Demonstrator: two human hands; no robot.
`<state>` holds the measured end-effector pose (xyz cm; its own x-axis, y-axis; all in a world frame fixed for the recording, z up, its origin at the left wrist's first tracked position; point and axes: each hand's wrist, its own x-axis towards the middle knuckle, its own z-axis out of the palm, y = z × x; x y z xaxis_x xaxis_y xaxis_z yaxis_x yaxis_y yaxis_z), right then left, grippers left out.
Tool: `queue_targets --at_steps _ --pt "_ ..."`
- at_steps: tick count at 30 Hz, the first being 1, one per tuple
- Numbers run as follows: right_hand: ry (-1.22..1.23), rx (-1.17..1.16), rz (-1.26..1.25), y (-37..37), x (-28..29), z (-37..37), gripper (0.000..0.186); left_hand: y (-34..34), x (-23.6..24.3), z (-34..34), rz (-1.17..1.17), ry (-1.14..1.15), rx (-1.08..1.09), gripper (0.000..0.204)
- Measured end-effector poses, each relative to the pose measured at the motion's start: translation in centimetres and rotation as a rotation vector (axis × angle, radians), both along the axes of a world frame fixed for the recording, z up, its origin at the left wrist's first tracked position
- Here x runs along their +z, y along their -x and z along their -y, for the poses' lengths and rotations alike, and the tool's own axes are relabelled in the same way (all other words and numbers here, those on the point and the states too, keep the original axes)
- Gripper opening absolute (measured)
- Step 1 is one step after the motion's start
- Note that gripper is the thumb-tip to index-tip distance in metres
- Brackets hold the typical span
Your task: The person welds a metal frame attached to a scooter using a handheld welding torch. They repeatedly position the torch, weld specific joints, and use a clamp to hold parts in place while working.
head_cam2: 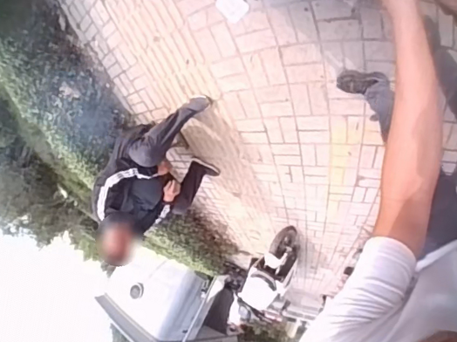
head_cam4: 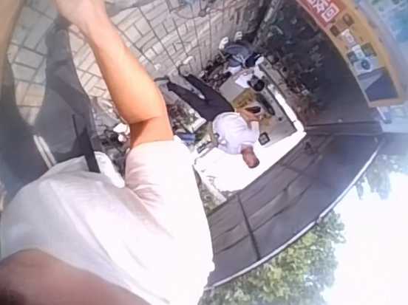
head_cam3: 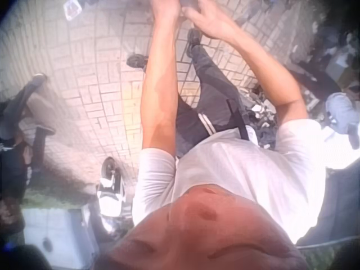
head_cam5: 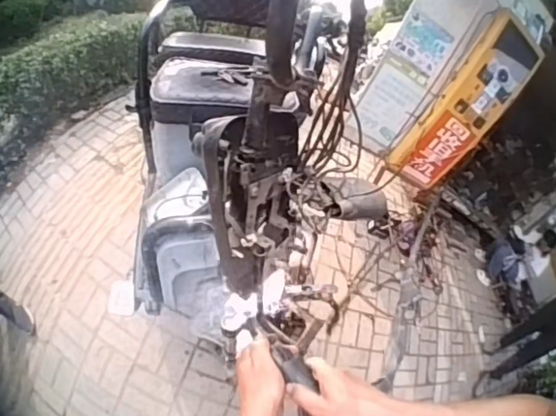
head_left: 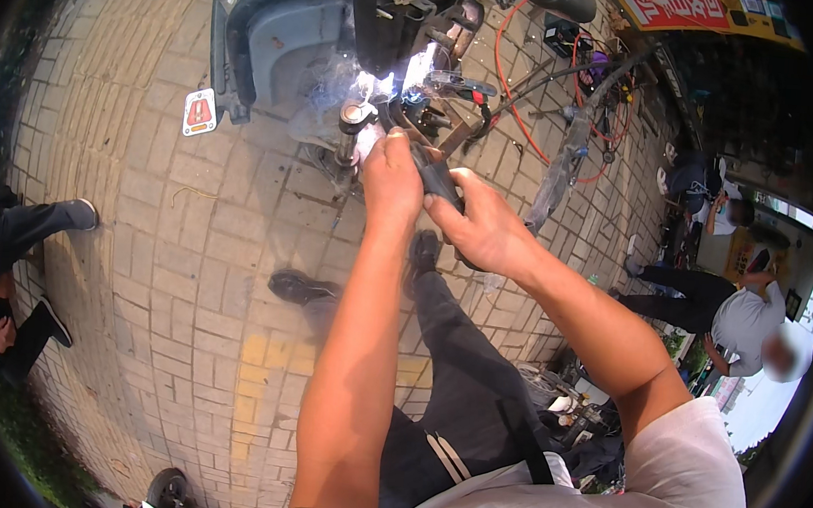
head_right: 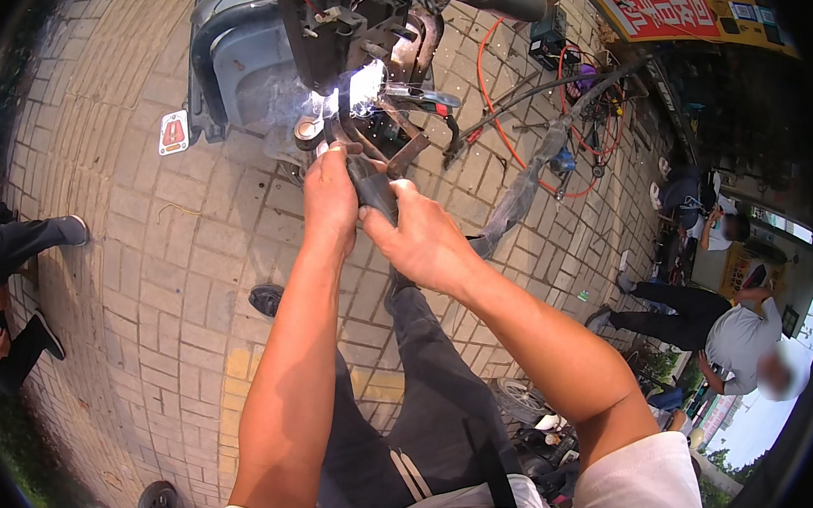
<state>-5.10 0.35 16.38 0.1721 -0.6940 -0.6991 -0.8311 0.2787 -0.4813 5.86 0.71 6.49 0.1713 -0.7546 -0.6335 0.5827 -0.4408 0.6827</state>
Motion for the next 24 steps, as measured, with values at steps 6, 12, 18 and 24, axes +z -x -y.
queue_targets --at_steps 6,12,18,24 --pt "0.07 0.017 0.031 0.9 -0.2 -0.7 0.06 0.5 0.1 -0.2 -0.037 -0.035 0.051 0.042" --pt "0.094 0.049 0.017 1.3 -0.3 -0.9 0.062 1.3 -1.1 -1.0 -0.003 0.032 0.057 0.041" --pt "0.064 0.054 0.006 0.7 -0.1 -0.2 0.062 1.0 -1.2 -0.4 0.0 0.047 0.07 0.042" --pt "0.029 0.027 0.004 0.1 0.2 -0.4 0.059 0.3 0.3 -0.3 -0.011 -0.004 0.049 0.042"
